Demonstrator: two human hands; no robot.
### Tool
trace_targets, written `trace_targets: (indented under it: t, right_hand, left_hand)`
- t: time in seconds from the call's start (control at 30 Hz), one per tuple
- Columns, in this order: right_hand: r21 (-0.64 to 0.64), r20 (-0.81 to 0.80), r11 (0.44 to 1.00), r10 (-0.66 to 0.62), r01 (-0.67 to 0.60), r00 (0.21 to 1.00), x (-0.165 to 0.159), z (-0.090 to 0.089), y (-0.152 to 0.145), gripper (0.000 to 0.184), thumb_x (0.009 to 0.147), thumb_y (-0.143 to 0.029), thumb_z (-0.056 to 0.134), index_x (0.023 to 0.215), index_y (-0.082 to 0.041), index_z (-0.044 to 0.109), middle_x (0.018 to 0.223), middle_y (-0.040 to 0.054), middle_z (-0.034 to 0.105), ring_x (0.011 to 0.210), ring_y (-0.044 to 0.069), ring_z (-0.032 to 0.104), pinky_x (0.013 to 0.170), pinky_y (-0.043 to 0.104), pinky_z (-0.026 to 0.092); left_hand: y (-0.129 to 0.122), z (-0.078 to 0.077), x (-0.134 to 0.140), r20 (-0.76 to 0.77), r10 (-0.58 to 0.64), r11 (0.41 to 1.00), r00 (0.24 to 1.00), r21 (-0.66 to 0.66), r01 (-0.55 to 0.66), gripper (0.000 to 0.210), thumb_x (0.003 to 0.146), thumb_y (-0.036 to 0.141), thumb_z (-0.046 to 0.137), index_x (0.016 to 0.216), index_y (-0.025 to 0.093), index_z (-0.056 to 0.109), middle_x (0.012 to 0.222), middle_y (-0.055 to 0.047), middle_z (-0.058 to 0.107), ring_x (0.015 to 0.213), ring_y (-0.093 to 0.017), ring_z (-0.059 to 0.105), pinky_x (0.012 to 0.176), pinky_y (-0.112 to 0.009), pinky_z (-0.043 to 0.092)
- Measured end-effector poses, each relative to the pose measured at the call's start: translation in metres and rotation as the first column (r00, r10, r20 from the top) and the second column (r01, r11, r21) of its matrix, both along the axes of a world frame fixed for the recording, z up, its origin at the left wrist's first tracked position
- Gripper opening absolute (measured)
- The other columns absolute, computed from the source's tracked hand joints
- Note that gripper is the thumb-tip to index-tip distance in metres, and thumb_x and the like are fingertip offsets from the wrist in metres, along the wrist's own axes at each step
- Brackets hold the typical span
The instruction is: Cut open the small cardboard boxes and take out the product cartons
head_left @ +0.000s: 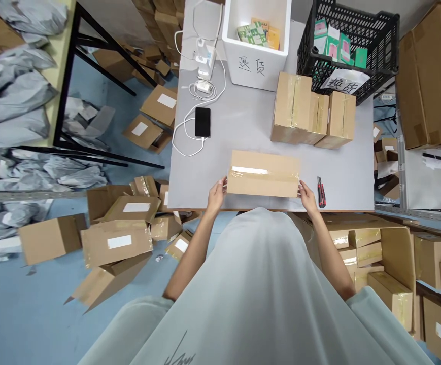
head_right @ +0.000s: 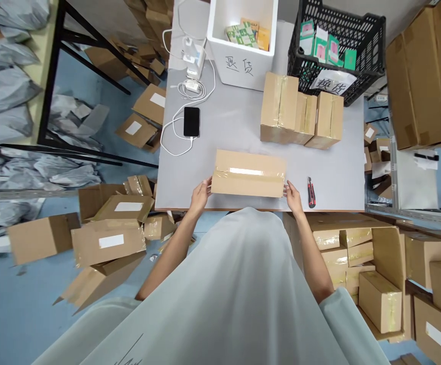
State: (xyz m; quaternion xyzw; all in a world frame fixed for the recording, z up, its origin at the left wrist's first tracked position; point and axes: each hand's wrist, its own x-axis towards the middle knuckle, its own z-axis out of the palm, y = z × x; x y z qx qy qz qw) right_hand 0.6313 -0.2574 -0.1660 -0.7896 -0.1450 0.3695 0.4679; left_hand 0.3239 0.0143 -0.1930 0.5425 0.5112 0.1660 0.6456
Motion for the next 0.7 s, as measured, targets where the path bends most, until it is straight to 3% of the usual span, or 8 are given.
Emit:
trace_targets:
  t: [0.1, 0.2, 0.33, 0.43, 0.53, 0.6, 0.7]
  right_hand:
    - [0.024, -0.043, 0.992, 0.122, -0.122, 0.992, -0.012, -0.007, -0.006, 0.098, 0.078, -0.068, 0.081, 0.163, -0.023, 0.061, 0.157, 0.0178, 0.071, 0.131, 0.034, 0.073, 0.114, 0.055, 0.061]
    - [0.055, -0.079, 0.986, 0.162, -0.158, 0.984, -0.024, -0.01, -0.003, 0.093, 0.075, -0.067, 0.086, 0.155, -0.024, 0.067, 0.149, 0.0152, 0.075, 0.141, 0.036, 0.066, 0.118, 0.057, 0.058]
    - [0.055, -0.006, 0.996, 0.074, -0.073, 0.997, -0.026, -0.005, 0.006, 0.084, 0.077, -0.077, 0.085, 0.141, -0.024, 0.073, 0.135, 0.0139, 0.076, 0.134, 0.034, 0.069, 0.124, 0.058, 0.053]
    - [0.038, 0.108, 0.999, 0.033, -0.037, 0.994, -0.015, 0.007, 0.012, 0.076, 0.079, -0.083, 0.083, 0.127, -0.024, 0.078, 0.128, 0.0131, 0.07, 0.127, 0.032, 0.069, 0.12, 0.054, 0.057]
    - [-0.012, 0.23, 0.998, 0.058, -0.056, 0.971, -0.001, 0.023, 0.019, 0.071, 0.088, -0.087, 0.073, 0.122, -0.024, 0.08, 0.111, 0.0096, 0.064, 0.116, 0.031, 0.067, 0.109, 0.049, 0.063]
    - [-0.07, 0.306, 0.995, 0.095, -0.078, 0.947, 0.006, 0.031, 0.025, 0.068, 0.093, -0.087, 0.067, 0.118, -0.025, 0.081, 0.1, 0.0071, 0.06, 0.105, 0.03, 0.065, 0.102, 0.047, 0.063]
    - [-0.167, 0.345, 0.98, 0.164, -0.111, 0.924, 0.013, 0.03, 0.036, 0.064, 0.096, -0.089, 0.06, 0.098, -0.027, 0.078, 0.083, 0.0039, 0.054, 0.094, 0.03, 0.062, 0.096, 0.045, 0.06]
  left_hand:
    - [-0.009, -0.011, -0.003, -0.032, -0.085, 0.996, 0.996, -0.023, 0.085, 0.072, 0.094, 0.055, 0.074, 0.155, 0.017, 0.066, 0.159, -0.021, 0.068, 0.15, -0.037, 0.064, 0.127, -0.059, 0.05]
    - [-0.017, -0.017, 0.003, -0.02, -0.158, 0.987, 0.987, -0.019, 0.158, 0.067, 0.084, 0.051, 0.085, 0.141, 0.019, 0.072, 0.145, -0.019, 0.076, 0.143, -0.038, 0.067, 0.125, -0.06, 0.052]
    - [-0.019, -0.013, 0.009, -0.026, -0.186, 0.982, 0.982, 0.035, 0.187, 0.052, 0.086, 0.057, 0.083, 0.12, 0.018, 0.075, 0.125, -0.016, 0.076, 0.128, -0.034, 0.073, 0.122, -0.058, 0.055]
    - [-0.013, -0.002, 0.009, -0.037, -0.188, 0.976, 0.981, 0.103, 0.191, 0.05, 0.089, 0.065, 0.08, 0.11, 0.019, 0.074, 0.117, -0.012, 0.068, 0.118, -0.031, 0.071, 0.113, -0.052, 0.06]
    - [-0.006, 0.012, 0.011, -0.062, -0.173, 0.964, 0.983, 0.192, 0.182, 0.05, 0.095, 0.07, 0.075, 0.108, 0.022, 0.075, 0.107, -0.008, 0.059, 0.11, -0.028, 0.065, 0.108, -0.047, 0.06]
    - [0.0, 0.018, 0.014, -0.12, -0.165, 0.944, 0.979, 0.268, 0.192, 0.049, 0.099, 0.072, 0.069, 0.097, 0.023, 0.074, 0.095, -0.006, 0.055, 0.1, -0.027, 0.061, 0.104, -0.044, 0.058]
    - [0.009, 0.02, 0.021, -0.196, -0.159, 0.922, 0.968, 0.32, 0.217, 0.053, 0.102, 0.072, 0.065, 0.079, 0.025, 0.068, 0.081, -0.004, 0.05, 0.088, -0.026, 0.056, 0.098, -0.042, 0.054]
